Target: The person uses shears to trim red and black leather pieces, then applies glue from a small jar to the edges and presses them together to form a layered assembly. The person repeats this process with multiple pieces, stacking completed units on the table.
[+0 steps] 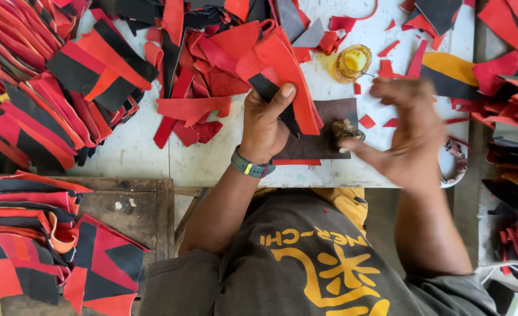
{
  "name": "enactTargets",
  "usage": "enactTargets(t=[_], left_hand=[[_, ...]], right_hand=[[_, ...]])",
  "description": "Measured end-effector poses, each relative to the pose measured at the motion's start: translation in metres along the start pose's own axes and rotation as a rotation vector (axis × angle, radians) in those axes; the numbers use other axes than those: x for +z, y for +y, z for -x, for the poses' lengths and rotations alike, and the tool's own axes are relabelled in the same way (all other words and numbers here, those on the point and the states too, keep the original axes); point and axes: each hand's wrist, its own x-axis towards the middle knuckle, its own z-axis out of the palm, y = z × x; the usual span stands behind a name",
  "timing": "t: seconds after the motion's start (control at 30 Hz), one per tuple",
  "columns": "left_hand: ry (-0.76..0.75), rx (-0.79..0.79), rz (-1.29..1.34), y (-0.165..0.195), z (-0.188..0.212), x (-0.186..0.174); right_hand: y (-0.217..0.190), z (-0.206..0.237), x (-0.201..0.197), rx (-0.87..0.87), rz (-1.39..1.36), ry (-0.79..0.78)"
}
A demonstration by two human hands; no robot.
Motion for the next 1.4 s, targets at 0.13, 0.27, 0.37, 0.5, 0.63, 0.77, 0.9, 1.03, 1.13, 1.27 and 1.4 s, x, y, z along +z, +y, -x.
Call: enactTargets(t=[0.13,0.27,0.37,0.5,0.63,0.77,0.9,1.03,1.13,1.27,1.4], left_hand=[[0.021,0.064,-0.071,-0.013,0.004,0.024],[-0.028,0.133,-0.105,-0.012,0.011,0.035],[-0.085,0.096,-0.104,-0.010,0.015,0.037],[-0.150,0.029,-0.052,-0.009,0.020,0.036],[-0.155,-0.154,0.057,-0.005,0.020,0.032],[-0.198,-0.250,0.071,0.000,0.023,0.028],[-0.237,-0.291,0.079,-0.002,0.032,0.029],[-0.247,-0.262,0.077,0.000,0.034,0.031],[-0.252,-0.254,0.075,0.003,0.034,0.032],[-0.214,-0.168,0.047,0.001,0.036,0.038],[-0.165,0.071,-0.165,0.001,0.033,0.042]], right_hand=[[-0.011,0.020,0.039,0.048,-0.037,0.101],[-0.005,0.024,0.038,0.262,-0.337,0.158],[0.001,0.018,0.030,0.356,-0.515,0.145],[-0.004,0.017,0.030,0.339,-0.570,0.145],[-0.021,0.029,0.018,0.182,-0.605,0.011],[-0.028,0.023,-0.005,-0.051,-0.393,0.001],[-0.034,0.014,-0.019,-0.115,-0.189,-0.090],[-0.045,0.016,-0.024,-0.220,0.097,-0.062],[-0.052,0.020,-0.026,-0.334,0.179,-0.098],[-0.057,0.023,-0.022,-0.280,0.160,-0.006],[-0.049,0.021,0.004,0.121,-0.213,0.010]])
